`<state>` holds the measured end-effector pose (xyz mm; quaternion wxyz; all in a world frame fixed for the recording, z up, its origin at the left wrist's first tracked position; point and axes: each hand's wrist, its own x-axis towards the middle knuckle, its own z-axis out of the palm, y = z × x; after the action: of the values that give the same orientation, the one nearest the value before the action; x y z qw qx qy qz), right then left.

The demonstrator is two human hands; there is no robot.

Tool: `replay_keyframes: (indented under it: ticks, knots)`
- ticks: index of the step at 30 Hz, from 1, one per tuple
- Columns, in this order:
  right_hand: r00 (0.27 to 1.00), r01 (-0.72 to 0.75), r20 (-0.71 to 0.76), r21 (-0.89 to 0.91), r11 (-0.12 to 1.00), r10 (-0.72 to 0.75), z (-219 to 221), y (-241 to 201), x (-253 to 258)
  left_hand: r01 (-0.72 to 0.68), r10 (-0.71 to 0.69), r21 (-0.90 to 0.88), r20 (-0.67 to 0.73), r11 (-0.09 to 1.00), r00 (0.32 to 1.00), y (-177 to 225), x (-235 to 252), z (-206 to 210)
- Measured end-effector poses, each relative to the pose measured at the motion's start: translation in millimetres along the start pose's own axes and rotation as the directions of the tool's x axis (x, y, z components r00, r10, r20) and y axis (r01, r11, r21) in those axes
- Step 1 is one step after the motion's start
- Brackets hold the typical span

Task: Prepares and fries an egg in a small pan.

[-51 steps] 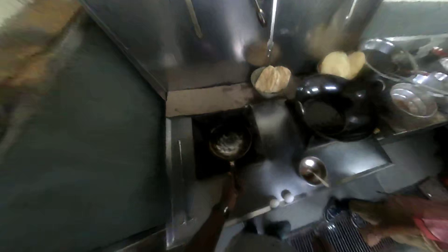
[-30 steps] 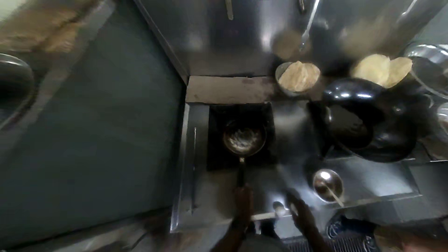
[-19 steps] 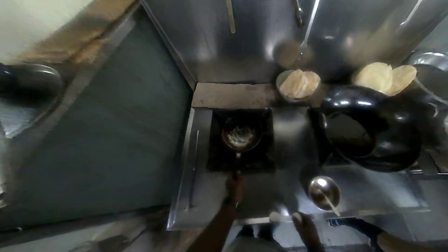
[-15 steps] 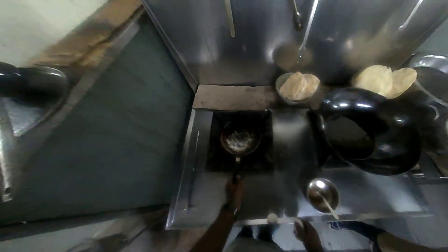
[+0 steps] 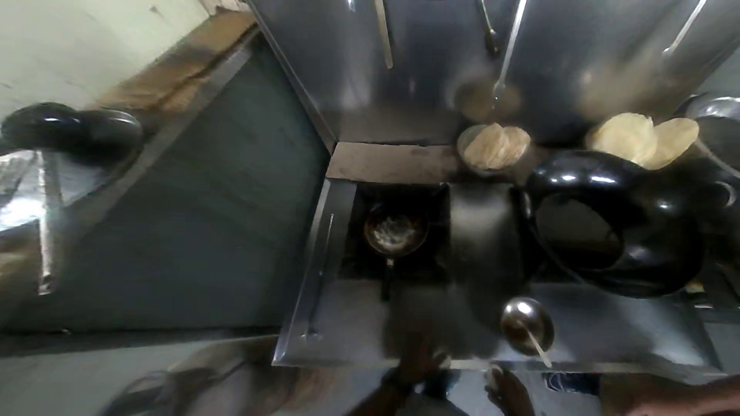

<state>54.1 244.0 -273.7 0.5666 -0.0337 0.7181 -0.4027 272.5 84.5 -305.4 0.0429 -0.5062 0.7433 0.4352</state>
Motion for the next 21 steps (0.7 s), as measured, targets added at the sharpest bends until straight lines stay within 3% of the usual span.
replay_keyframes:
  ticks: [2, 4, 8, 11, 13, 14, 15, 17, 19, 21]
  knots:
    - [1.000, -0.020, -0.015, 0.045, 0.999, 0.021, 1.3, -6.0, -1.6, -0.222, 0.174, 0.247, 0.205, 0.943, 0.963, 1.3, 5.6, 25.4]
    - [0.999, -0.041, -0.016, 0.078, 0.996, 0.042, 1.4, -12.7, -5.0, -0.371, 0.247, 0.324, 0.364, 0.870, 0.898, 8.8, 12.2, 35.6]
    - [0.992, -0.125, 0.030, 0.355, 0.927, 0.122, -1.5, -14.2, -5.4, -0.426, 0.277, 0.329, 0.414, 0.843, 0.867, 3.6, 17.7, 44.1]
    - [0.989, -0.148, 0.045, 0.467, 0.872, 0.144, 0.0, -11.4, -5.5, -0.310, 0.215, 0.212, 0.377, 0.927, 0.901, -8.5, 10.9, 40.0]
    - [0.989, -0.144, 0.042, 0.467, 0.872, 0.141, 3.2, -8.1, -3.5, -0.066, 0.083, -0.073, 0.255, 0.995, 0.963, -14.3, 2.7, 34.9]
    - [0.990, -0.140, 0.035, 0.442, 0.886, 0.138, 6.7, -6.9, -2.5, 0.086, -0.027, -0.253, 0.226, 0.964, 0.974, -12.1, -2.4, 27.3]
    - [0.990, -0.137, 0.033, 0.404, 0.904, 0.135, 11.2, -6.4, -2.3, 0.207, -0.122, -0.420, 0.220, 0.884, 0.968, -8.8, -8.1, 17.7]
    - [0.991, -0.132, 0.045, 0.285, 0.949, 0.124, 24.2, -9.1, -2.1, 0.321, -0.218, -0.736, 0.237, 0.596, 0.947, -2.8, -21.9, -4.7]
    - [0.993, -0.107, 0.069, 0.151, 0.983, 0.097, 44.7, -19.2, 1.1, 0.284, -0.174, -0.908, 0.239, 0.309, 0.955, -2.4, -32.6, -32.7]
    - [0.996, -0.057, 0.078, 0.032, 0.998, 0.054, 75.2, -41.2, 5.9, 0.225, -0.138, -0.960, 0.204, 0.166, 0.969, -1.1, -34.8, -68.7]
